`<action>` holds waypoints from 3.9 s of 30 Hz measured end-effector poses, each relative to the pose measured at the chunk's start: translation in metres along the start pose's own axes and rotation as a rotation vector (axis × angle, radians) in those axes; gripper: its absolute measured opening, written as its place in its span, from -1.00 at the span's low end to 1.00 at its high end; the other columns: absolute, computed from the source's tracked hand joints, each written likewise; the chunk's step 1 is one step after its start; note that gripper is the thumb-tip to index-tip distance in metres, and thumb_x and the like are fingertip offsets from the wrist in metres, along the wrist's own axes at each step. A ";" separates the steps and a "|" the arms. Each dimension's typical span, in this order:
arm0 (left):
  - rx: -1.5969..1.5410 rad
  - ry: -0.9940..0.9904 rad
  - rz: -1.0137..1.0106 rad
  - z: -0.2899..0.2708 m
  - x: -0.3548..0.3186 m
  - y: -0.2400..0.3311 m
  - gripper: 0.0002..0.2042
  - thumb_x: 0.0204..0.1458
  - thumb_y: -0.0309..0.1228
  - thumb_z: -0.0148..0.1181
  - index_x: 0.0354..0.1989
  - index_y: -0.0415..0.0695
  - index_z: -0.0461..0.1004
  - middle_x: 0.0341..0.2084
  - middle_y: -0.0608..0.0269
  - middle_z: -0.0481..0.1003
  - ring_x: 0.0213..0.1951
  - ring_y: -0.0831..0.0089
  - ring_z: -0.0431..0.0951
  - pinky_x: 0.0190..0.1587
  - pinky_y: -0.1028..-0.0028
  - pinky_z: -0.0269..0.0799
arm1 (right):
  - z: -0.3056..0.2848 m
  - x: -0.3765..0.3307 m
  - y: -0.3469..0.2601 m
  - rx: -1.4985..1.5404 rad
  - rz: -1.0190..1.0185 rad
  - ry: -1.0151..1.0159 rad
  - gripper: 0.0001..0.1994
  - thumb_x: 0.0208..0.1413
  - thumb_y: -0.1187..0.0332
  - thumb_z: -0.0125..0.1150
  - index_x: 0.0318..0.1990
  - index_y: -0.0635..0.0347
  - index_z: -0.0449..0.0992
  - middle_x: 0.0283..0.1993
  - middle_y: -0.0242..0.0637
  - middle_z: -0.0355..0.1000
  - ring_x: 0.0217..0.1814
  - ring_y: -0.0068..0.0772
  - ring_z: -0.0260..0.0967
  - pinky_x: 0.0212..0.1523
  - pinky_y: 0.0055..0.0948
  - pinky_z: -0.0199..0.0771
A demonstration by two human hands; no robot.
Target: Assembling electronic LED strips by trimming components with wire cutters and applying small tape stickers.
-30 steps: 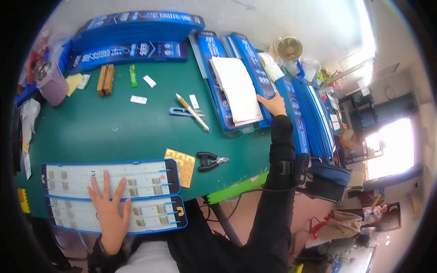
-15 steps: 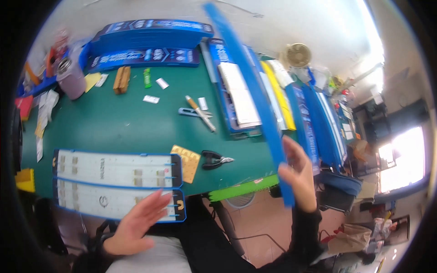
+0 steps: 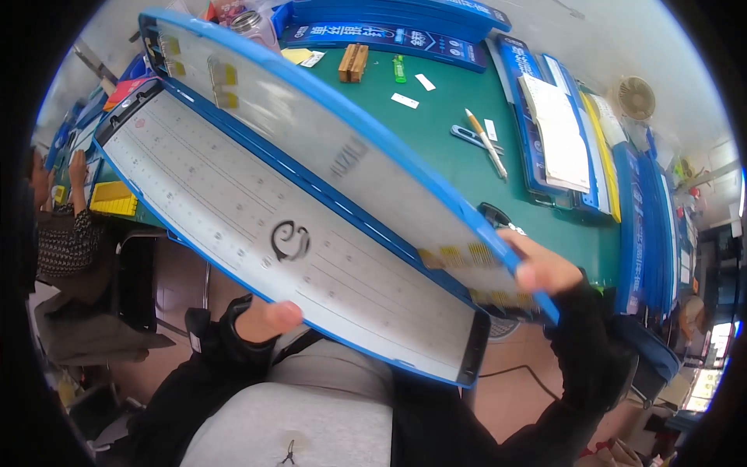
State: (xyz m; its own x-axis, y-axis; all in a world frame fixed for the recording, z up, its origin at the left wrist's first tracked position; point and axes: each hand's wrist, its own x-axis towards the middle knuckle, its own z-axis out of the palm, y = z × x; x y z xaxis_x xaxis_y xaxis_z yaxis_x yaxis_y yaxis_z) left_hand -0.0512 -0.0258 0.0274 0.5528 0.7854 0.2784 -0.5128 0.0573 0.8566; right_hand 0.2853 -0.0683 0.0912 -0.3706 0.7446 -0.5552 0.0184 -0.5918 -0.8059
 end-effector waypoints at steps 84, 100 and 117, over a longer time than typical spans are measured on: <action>-0.022 -0.204 -0.083 -0.103 -0.022 -0.055 0.04 -0.16 0.25 0.24 0.33 -0.29 -0.01 0.31 0.19 0.09 0.30 0.38 0.10 0.27 0.34 0.12 | -0.083 0.163 0.181 -0.231 -0.501 -0.637 -0.31 0.05 0.01 0.25 0.24 0.23 0.21 0.19 -0.17 0.30 0.21 -0.35 0.26 0.17 -0.32 0.27; 0.297 -0.028 -0.175 -0.061 -0.035 -0.027 -0.03 -0.13 0.20 0.26 0.30 -0.27 0.04 0.25 0.14 0.15 0.26 0.35 0.15 0.23 0.35 0.16 | -0.084 0.232 0.059 -0.276 -0.294 -0.821 -0.18 -0.01 -0.02 0.31 0.30 0.24 0.10 0.24 -0.16 0.24 0.24 -0.36 0.22 0.20 -0.32 0.23; 0.252 -0.117 -0.443 -0.033 -0.013 0.007 -0.10 -0.10 0.15 0.28 0.27 -0.25 0.10 0.19 0.09 0.22 0.21 0.33 0.20 0.19 0.37 0.20 | -0.109 0.090 -0.020 -0.191 0.087 -0.552 -0.03 -0.07 -0.06 0.38 0.36 0.25 -0.02 0.28 -0.16 0.17 0.27 -0.37 0.18 0.23 -0.32 0.18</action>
State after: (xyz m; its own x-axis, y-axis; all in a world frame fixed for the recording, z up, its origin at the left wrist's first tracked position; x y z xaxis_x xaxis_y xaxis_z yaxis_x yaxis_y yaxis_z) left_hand -0.0835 -0.0157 0.0156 0.7581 0.6445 -0.0996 -0.0471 0.2065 0.9773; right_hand 0.3526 0.0443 0.0343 -0.7877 0.3943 -0.4734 0.2186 -0.5395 -0.8131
